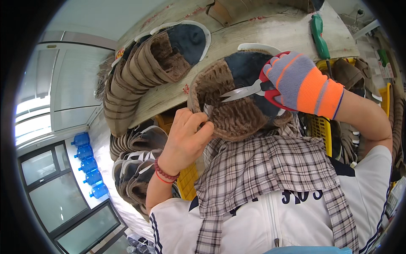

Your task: The person trims the inner lining of multiple beige boots using scissors and a green handheld tool. They pick up each boot, cut the lining along the opening, and place the finished boots on a nearby table. The process is repeated for several boots in a workshop setting.

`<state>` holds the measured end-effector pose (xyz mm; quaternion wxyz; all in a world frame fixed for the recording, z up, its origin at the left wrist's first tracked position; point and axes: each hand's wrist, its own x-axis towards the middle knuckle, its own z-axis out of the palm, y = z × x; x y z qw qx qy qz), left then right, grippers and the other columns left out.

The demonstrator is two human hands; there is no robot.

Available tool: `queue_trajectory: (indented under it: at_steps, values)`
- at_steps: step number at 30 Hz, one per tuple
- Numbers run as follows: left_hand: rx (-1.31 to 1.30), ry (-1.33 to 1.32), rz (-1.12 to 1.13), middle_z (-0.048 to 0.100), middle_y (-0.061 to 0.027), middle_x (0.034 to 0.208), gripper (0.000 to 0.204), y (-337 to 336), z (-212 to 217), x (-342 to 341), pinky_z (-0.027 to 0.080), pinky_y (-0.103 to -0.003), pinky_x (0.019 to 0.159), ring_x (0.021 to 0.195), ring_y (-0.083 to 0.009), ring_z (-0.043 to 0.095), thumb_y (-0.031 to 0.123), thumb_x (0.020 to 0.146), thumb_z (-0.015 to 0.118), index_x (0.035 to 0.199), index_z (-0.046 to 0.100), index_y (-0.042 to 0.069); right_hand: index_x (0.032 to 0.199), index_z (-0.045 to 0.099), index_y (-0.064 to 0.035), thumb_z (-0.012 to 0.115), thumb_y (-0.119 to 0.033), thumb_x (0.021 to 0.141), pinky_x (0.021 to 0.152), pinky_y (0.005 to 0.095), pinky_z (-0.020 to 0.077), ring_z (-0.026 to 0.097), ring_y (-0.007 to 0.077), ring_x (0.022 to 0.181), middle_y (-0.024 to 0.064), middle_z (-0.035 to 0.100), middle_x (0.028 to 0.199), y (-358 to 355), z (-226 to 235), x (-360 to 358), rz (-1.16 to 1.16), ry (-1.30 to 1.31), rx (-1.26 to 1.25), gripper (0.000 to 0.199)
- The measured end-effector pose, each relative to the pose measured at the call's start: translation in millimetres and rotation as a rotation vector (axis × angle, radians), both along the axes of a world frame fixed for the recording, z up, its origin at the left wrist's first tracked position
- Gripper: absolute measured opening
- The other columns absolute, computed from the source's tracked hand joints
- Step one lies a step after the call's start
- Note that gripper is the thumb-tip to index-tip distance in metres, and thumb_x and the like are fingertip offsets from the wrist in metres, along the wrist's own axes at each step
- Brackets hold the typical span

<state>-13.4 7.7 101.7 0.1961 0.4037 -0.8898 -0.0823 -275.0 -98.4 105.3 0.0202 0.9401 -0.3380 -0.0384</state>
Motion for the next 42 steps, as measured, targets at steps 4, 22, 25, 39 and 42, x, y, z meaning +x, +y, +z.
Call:
queue_trajectory:
  at_steps: [4,22,25,39,42]
  values:
    - [-0.004,-0.010,0.049,0.050,-0.0084,0.088,0.025,11,-15,1,0.039,-0.037,0.072,0.074,-0.0255,0.047,0.001,0.061,0.067,0.083,0.055,0.003,0.090,0.061,-0.0121,0.061,-0.034,0.076,0.063,0.0291,0.0471,0.060,0.0190,0.074,0.0040,0.060,0.077,5,-13,7,0.060,0.054,-0.062,0.026]
    - [-0.046,-0.062,0.001,0.052,-0.0105,0.093,0.024,10,-14,-8,0.042,-0.042,0.077,0.075,-0.0243,0.047,0.005,0.063,0.058,0.086,0.057,0.000,0.089,0.063,-0.0081,0.066,-0.030,0.071,0.063,0.0326,0.0493,0.062,0.0225,0.076,0.0065,0.062,0.081,-12,-17,36,0.070,0.203,0.097,0.028]
    - [-0.070,-0.026,-0.009,0.052,-0.0106,0.093,0.023,10,-18,-9,0.042,-0.042,0.078,0.075,-0.0240,0.047,0.004,0.063,0.058,0.086,0.057,-0.001,0.091,0.064,-0.0082,0.064,-0.030,0.075,0.065,0.0334,0.0507,0.063,0.0245,0.078,0.0076,0.063,0.081,-21,-26,26,-0.026,0.080,0.125,0.027]
    - [1.237,1.728,0.785,0.060,-0.0090,0.101,0.020,-2,-103,35,0.050,-0.031,0.068,0.081,-0.0207,0.060,0.018,0.089,0.051,0.103,0.054,0.004,0.089,0.060,-0.0086,0.064,-0.035,0.074,0.066,0.0332,0.0481,0.061,0.0243,0.073,0.0090,0.060,0.074,-15,-50,14,-0.096,-0.082,0.173,0.031]
    - [1.563,1.791,0.609,0.061,-0.0089,0.104,0.026,-15,-114,44,0.050,-0.030,0.055,0.070,-0.0219,0.062,0.020,0.087,0.053,0.108,0.054,0.005,0.089,0.062,-0.0095,0.063,-0.030,0.075,0.063,0.0305,0.0485,0.062,0.0198,0.075,0.0043,0.063,0.080,-10,-52,19,-0.081,0.084,0.108,0.025]
